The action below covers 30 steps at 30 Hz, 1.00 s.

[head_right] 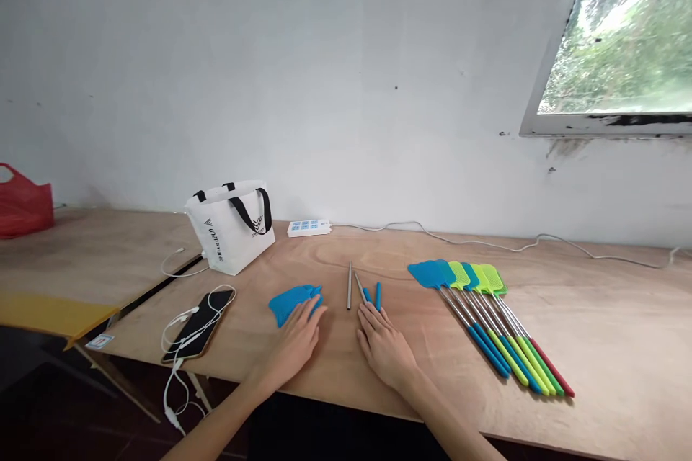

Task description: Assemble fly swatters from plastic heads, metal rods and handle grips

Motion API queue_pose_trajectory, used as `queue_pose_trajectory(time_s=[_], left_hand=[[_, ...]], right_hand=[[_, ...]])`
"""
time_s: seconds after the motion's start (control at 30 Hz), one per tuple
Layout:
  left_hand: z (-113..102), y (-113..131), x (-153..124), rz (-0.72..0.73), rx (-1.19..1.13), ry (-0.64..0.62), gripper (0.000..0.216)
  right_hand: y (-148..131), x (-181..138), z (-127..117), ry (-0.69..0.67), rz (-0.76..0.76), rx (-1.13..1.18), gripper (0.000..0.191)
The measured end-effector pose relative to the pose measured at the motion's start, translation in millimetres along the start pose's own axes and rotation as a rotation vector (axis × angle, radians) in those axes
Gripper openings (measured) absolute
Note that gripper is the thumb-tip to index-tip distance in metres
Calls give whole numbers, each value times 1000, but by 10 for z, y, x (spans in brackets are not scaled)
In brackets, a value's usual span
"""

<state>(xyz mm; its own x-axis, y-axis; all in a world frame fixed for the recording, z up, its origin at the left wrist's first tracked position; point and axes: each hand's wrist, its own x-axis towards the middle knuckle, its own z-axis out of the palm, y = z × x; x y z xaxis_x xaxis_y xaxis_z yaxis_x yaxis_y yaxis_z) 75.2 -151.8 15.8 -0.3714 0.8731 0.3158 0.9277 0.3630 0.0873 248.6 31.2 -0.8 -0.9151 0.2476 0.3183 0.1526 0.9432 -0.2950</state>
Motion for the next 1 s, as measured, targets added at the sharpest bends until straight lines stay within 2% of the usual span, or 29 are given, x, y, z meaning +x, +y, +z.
queue_pose_trajectory(time_s=[0.07, 0.13, 0.2, 0.27, 0.33, 0.47, 0.57, 0.67, 0.8, 0.9, 1.0], left_hand=[[57, 145, 223, 86, -34, -34, 73], [88, 258, 482, 115, -74, -81, 82], [105, 336, 705, 117, -105, -151, 78], [130, 391, 809, 115, -109, -209, 70], [175, 443, 760, 106, -110, -212, 67], [255, 563, 397, 135, -171, -126, 72], [206, 648, 220, 188, -251, -95, 73], [74, 653, 285, 233, -293, -59, 66], [-31, 509, 554, 333, -264, -73, 43], [29, 421, 638, 364, -318, -84, 34], [140, 440, 564, 313, -360, -18, 34]], right_hand=[[-54, -82, -26, 1, -2, 14, 52], [-82, -130, -41, 18, 17, 14, 54], [-81, -150, -35, 47, 72, -6, 59], [-57, -154, -6, 66, 130, -29, 60], [-24, -153, 35, 75, 164, -38, 57], [21, -154, 87, 76, 156, -23, 55], [19, -162, 65, 61, 114, 2, 53], [-4, -176, 13, 51, 103, 28, 52], [-38, -185, -63, 41, 162, 90, 55], [-9, -185, -114, 65, 225, 147, 52], [96, -189, -131, 102, 256, 168, 46]])
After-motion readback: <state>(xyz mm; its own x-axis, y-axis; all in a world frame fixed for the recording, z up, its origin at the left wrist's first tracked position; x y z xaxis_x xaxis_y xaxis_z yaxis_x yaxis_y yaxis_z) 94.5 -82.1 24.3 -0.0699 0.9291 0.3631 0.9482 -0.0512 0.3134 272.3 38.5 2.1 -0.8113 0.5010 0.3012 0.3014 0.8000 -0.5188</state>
